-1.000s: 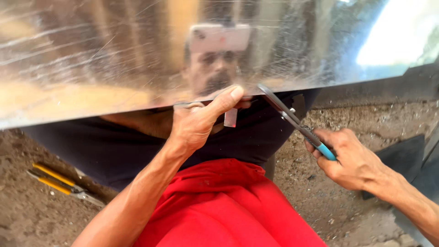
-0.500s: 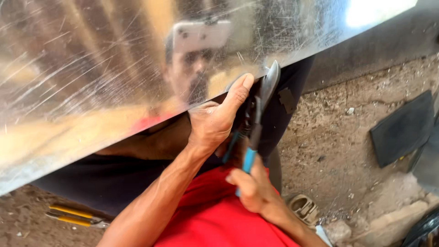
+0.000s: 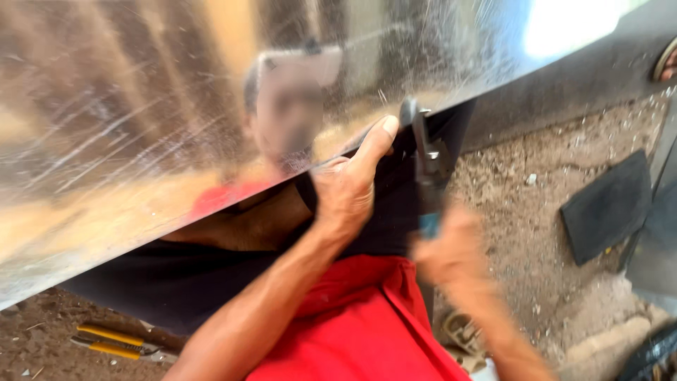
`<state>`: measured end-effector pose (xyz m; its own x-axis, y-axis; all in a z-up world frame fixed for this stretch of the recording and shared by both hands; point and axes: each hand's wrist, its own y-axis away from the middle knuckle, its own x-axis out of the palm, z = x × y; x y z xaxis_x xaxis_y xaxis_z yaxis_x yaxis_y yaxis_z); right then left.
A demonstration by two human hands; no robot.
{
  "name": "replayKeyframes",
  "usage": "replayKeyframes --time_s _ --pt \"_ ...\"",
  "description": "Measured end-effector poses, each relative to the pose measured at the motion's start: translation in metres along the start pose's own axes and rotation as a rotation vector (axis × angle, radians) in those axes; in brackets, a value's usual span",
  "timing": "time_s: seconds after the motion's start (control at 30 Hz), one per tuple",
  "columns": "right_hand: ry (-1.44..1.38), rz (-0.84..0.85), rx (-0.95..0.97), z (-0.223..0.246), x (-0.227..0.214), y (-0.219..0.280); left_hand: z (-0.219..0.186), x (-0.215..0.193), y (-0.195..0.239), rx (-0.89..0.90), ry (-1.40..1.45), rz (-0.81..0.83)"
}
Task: The person cuts a metal sheet with snips while sitting on the ground, removing small sections from the edge and handling metal scraps.
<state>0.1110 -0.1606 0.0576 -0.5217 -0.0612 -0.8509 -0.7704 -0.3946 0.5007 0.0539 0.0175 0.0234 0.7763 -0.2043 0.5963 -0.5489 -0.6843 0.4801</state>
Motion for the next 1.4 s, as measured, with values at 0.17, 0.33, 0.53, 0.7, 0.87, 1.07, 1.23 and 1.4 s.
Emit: replayKeyframes --time_s 0.17,0.33,0.53,0.7,0.87,1.07,1.23,1.4 --pt "0.186 -0.376 -0.638 -0.036 -0.025 -0.01 -0.003 0.039 -0.006 -0.314 0.082 -0.059" --pt "-0.383 0.077 -0.036 -0.061 0.046 0.027 -0.013 0.015 -0.005 -0.34 -0.578 0.068" --pt "-0.901 0.168 -0.026 -0.057 0.07 0.041 -0.02 0.002 -0.018 -0.251 -0.469 0.285" --pt "-1.043 0.234 0.088 -0.022 0.036 0.031 -0.053 0.004 -0.006 -0.314 -0.721 0.264" --pt "-1.74 0.513 0.394 0.028 -0.028 0.042 -0.071 -0.087 0.043 0.049 -0.041 0.216" --pt "-1.957 0.756 -0.065 0.012 -0.107 0.003 -0.215 -0.285 0.136 0.447 -0.369 -0.813" --pt "-1.567 0.403 -0.292 -0.027 -0.064 -0.013 -0.197 -0.298 0.136 0.557 0.064 -0.908" --pt "-1.136 0.432 -0.295 0.004 0.0 -0.007 -0.121 -0.196 0.088 0.425 0.224 -0.492"
